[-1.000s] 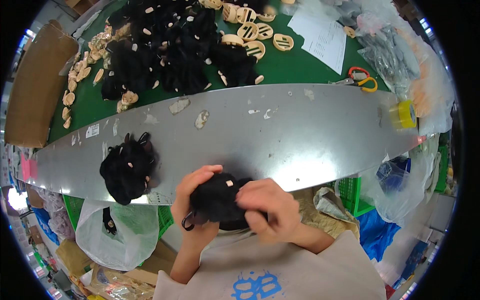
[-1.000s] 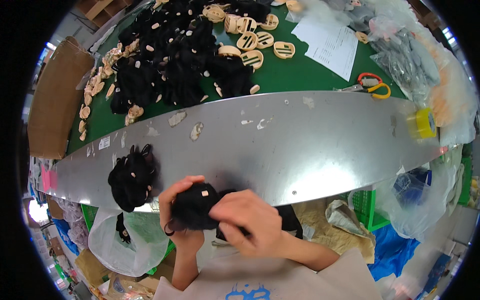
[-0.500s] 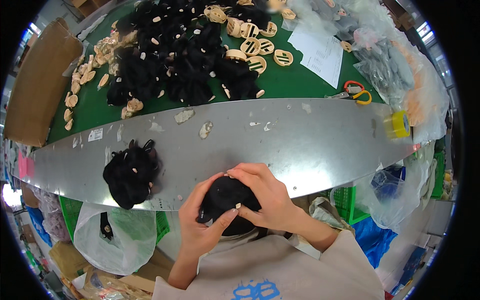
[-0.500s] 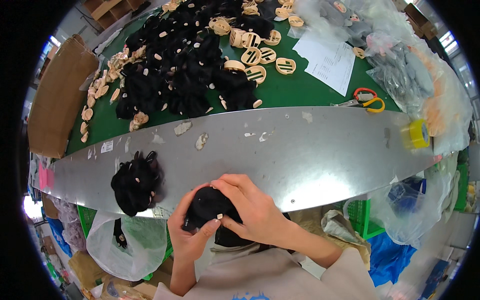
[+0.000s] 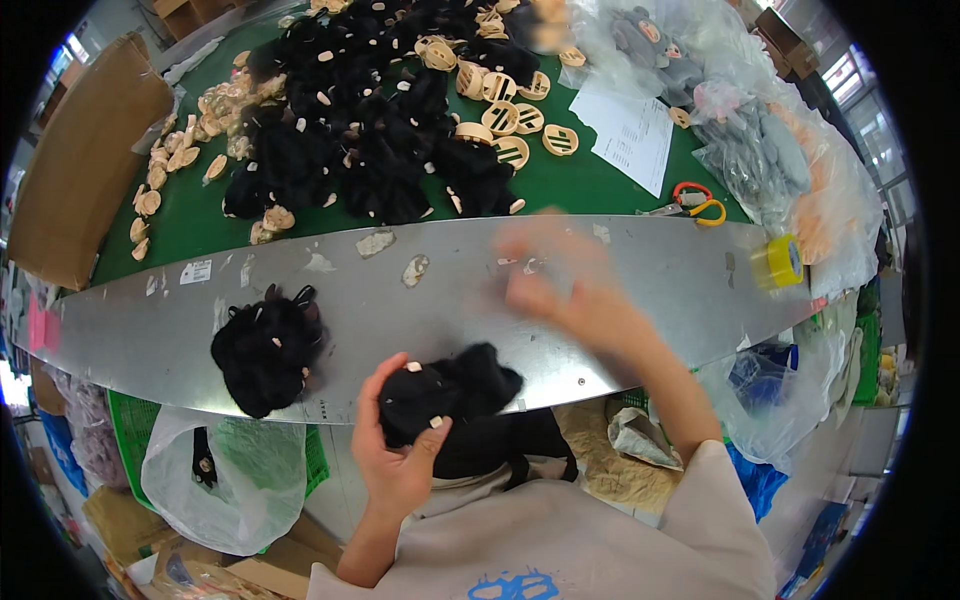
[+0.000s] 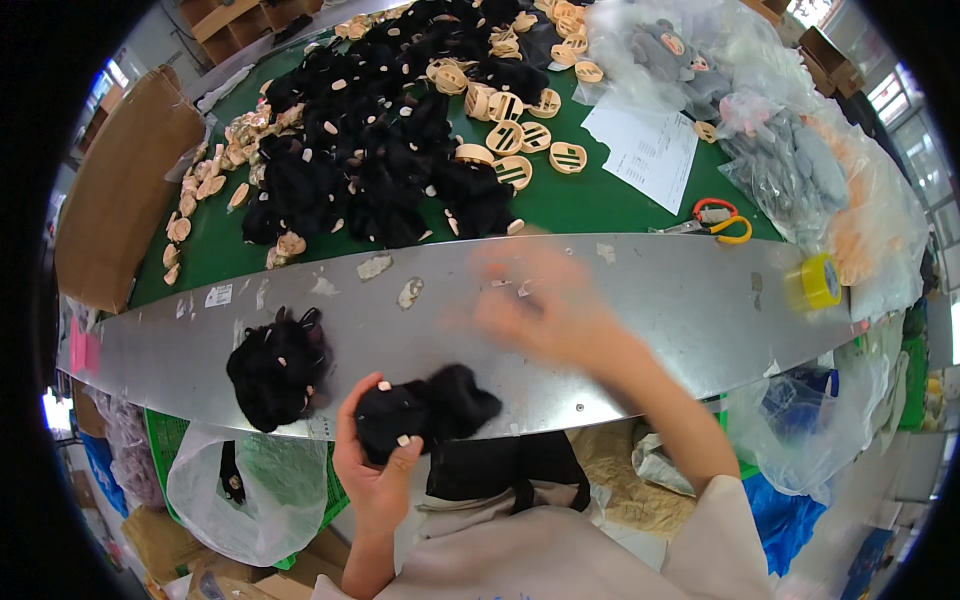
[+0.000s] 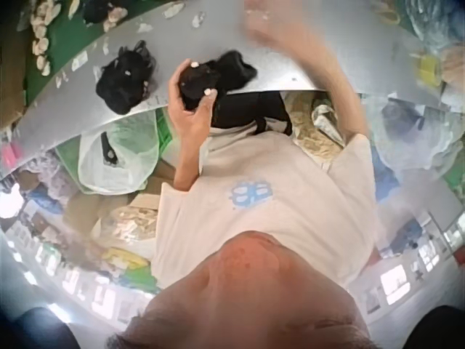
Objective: The person repeatedly picks up small black plush toys and wooden circular parts, inserts the wooden pieces into the plush bodies, and places the assembled toys on the table. The process is repeated for multiple units.
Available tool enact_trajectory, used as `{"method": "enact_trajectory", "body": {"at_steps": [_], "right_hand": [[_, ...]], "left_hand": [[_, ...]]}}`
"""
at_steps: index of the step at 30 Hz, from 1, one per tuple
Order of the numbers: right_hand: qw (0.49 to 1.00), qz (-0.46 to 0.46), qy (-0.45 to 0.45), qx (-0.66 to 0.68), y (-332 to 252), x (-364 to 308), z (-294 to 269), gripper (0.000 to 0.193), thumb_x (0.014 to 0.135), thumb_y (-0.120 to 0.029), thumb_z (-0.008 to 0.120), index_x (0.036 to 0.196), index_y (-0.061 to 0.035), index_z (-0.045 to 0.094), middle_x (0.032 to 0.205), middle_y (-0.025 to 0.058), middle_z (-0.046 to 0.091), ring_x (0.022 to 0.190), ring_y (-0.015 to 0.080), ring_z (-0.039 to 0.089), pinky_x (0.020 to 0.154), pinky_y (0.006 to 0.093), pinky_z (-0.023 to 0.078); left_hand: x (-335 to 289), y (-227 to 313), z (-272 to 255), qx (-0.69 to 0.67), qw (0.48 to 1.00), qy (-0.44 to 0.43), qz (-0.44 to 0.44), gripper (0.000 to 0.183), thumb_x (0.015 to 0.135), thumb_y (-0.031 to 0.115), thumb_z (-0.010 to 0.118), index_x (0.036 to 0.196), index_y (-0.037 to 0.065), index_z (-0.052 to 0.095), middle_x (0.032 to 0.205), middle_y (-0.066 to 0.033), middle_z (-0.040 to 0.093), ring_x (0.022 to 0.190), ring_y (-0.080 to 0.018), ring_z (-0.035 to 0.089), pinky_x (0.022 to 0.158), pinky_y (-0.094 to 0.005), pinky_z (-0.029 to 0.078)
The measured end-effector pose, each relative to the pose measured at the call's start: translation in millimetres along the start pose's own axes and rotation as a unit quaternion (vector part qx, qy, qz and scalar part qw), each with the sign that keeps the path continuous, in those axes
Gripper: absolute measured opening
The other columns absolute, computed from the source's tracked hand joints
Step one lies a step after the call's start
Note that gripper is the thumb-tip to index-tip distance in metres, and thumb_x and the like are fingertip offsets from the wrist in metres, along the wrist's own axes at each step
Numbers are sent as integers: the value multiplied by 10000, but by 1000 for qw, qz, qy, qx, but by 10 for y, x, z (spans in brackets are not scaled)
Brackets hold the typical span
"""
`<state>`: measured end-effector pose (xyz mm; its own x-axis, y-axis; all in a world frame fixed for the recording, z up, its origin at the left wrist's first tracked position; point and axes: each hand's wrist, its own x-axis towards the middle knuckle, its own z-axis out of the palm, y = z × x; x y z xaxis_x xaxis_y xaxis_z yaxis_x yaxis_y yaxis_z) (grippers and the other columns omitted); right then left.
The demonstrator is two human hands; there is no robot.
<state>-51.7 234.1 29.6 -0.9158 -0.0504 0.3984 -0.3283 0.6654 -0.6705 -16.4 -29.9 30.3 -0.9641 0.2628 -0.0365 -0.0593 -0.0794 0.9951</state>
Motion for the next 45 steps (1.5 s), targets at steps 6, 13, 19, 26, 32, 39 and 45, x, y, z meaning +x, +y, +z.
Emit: {"method": "enact_trajectory", "body": {"at_steps": [6, 13, 19, 26, 32, 39, 45], "right_hand": [[927, 132, 110, -334, 1422, 619, -458, 246, 825, -281, 711, 930, -62, 676, 891, 106, 626, 873, 283, 606, 771, 408, 489], [905, 78, 119, -401, 1696, 686, -280, 164, 836, -212, 660, 828, -50, 687, 873, 116, 646, 868, 321, 600, 734, 452, 460], [979, 155, 122, 42, 158, 450, -92, 260, 913, -209, 403, 791, -10, 518, 578, 33, 443, 552, 87, 396, 507, 283, 328], [987, -30, -83, 132, -1173, 35, 374, 99, 892, -106, 571, 813, -75, 520, 734, 57, 522, 552, 253, 546, 448, 373, 406], [990, -87, 78, 77, -1079, 115, 747, 205, 944, -134, 504, 773, -30, 546, 612, 56, 473, 456, 240, 431, 441, 326, 372], [988, -127, 42, 82, -1076, -19, 681, 250, 897, -92, 514, 655, -38, 545, 578, 56, 423, 431, 214, 386, 410, 325, 313], [980, -16, 23, 199, -1044, -129, 686, 295, 907, -167, 575, 635, -54, 565, 589, 57, 485, 455, 231, 410, 419, 333, 323]], "left_hand": [[-7, 39, -78, -23, 1000, 18, -9, 513, 805, -24, 705, 1285, -1, 526, 1110, -67, 616, 1002, -127, 589, 906, -250, 464], [-75, -21, -208, -49, 998, 17, -36, 434, 794, 12, 736, 1203, -10, 593, 1084, -49, 641, 988, -106, 592, 896, -241, 462], [-73, -130, -272, -35, 998, 46, 4, 305, 751, 36, 768, 1008, 2, 607, 928, -2, 610, 855, -77, 546, 794, -207, 437], [-64, -44, -90, 13, 999, 43, 17, 257, 708, 39, 783, 887, 20, 599, 834, 9, 566, 782, -58, 495, 703, -205, 411], [-64, -31, -35, 85, 991, 4, 105, 285, 669, 45, 802, 862, 20, 594, 809, -22, 580, 729, -132, 521, 644, -250, 420], [-93, -64, -89, 139, 979, 18, 144, 411, 671, 65, 821, 1002, 27, 580, 976, -70, 579, 782, -167, 553, 706, -282, 452], [-102, -88, -33, 118, 978, 60, 163, 614, 647, 40, 824, 1159, 49, 487, 1099, -71, 524, 830, -140, 533, 728, -269, 452]]}}
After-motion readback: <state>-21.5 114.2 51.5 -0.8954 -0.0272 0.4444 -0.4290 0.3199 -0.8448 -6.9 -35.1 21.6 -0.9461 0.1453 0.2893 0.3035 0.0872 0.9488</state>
